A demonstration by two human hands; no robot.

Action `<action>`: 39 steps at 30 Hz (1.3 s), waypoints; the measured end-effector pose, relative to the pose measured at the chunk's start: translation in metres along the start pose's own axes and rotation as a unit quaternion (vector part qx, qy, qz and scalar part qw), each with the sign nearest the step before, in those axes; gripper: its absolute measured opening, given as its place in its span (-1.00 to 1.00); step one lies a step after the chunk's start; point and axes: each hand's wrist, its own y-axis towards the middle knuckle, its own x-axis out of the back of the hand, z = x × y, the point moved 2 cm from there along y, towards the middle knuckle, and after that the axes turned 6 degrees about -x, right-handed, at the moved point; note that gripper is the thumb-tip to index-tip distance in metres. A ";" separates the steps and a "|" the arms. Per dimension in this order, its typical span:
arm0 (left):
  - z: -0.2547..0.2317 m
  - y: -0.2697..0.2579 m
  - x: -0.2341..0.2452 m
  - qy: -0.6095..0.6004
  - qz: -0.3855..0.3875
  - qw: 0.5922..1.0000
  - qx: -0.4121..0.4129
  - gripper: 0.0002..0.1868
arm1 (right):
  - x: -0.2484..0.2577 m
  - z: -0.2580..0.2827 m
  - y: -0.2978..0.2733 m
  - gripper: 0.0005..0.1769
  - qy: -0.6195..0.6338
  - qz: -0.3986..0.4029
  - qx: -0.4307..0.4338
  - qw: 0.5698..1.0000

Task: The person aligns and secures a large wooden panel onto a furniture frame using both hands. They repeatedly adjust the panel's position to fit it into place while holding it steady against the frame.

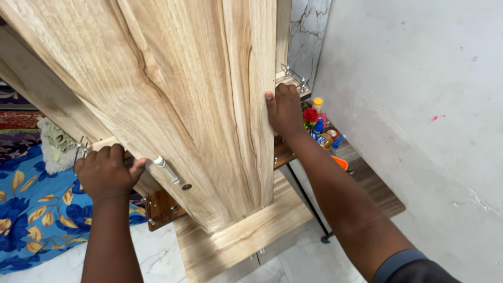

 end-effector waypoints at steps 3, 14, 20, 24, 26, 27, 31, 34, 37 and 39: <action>0.001 0.002 -0.001 -0.007 0.007 1.000 -0.004 -0.22 | 0.001 0.002 0.000 -0.38 0.005 0.001 -0.003 1.000; 0.004 0.008 -0.011 -0.016 -0.010 1.000 -0.007 -0.21 | 0.009 0.005 -0.007 -0.42 -0.028 0.002 0.012 1.000; 0.007 0.013 -0.023 -0.032 -0.026 0.999 -0.006 -0.21 | 0.015 0.008 -0.011 -0.41 -0.050 0.012 -0.005 0.999; 0.009 0.013 -0.031 -0.019 -0.025 0.999 -0.014 -0.18 | 0.022 0.014 -0.015 -0.41 -0.047 -0.011 0.011 0.999; 0.012 0.014 -0.033 -0.023 -0.032 0.999 -0.019 -0.17 | 0.024 0.016 -0.015 -0.41 -0.048 -0.013 0.014 0.999; 0.012 0.014 -0.035 -0.026 -0.035 0.999 -0.022 -0.17 | 0.026 0.016 -0.016 -0.41 -0.050 -0.013 0.015 0.999; 0.016 0.013 -0.041 -0.056 -0.036 0.997 -0.026 -0.17 | 0.030 0.020 -0.022 -0.39 -0.073 0.009 -0.011 0.997; 0.020 0.019 -0.048 -0.056 -0.042 0.997 -0.038 -0.18 | 0.039 0.023 -0.025 -0.39 -0.073 0.002 -0.007 0.997; 0.021 0.024 -0.057 -0.051 -0.033 0.997 -0.046 -0.16 | 0.043 0.026 -0.028 -0.39 -0.069 -0.009 -0.005 0.998; 0.024 0.023 -0.059 -0.075 -0.020 0.996 -0.041 -0.14 | 0.042 0.027 -0.030 -0.38 -0.062 -0.015 -0.008 0.998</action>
